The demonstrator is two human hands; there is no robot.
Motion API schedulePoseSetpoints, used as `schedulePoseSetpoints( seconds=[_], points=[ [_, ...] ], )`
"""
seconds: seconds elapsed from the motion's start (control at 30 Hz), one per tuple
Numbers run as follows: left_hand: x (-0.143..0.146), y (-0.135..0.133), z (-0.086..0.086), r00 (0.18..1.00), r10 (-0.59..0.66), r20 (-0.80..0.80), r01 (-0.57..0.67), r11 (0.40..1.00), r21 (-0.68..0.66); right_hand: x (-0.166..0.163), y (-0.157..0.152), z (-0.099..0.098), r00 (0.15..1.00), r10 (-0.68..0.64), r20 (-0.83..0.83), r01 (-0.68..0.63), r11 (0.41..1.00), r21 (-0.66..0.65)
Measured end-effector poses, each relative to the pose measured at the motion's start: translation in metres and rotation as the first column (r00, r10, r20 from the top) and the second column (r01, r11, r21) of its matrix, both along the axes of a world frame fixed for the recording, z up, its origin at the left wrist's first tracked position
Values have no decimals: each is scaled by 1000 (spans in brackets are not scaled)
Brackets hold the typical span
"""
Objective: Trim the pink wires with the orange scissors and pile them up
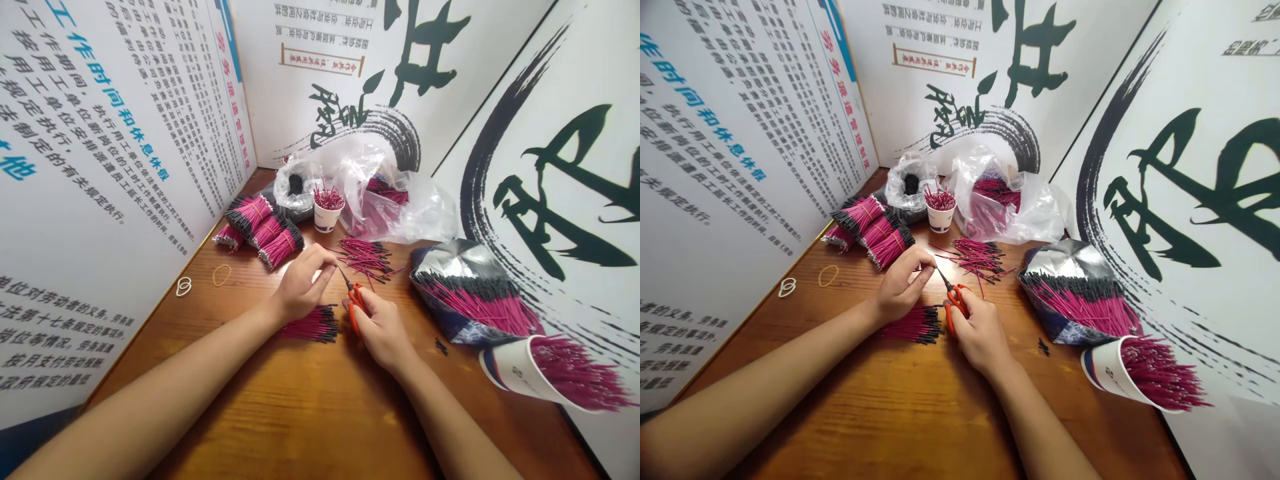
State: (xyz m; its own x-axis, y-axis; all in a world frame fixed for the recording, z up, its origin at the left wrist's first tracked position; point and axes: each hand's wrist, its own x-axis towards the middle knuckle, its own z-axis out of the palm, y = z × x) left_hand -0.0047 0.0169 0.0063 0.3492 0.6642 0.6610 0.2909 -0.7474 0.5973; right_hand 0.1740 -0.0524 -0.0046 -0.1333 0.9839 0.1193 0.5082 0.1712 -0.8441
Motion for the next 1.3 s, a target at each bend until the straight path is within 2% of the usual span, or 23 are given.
schedulePoseSetpoints(
  seconds=[1.3],
  points=[
    [0, 1, -3, 1000, -19, 16, 20, 999, -38, 0, 0, 1, 999, -26, -23, 26, 999, -20]
  ],
)
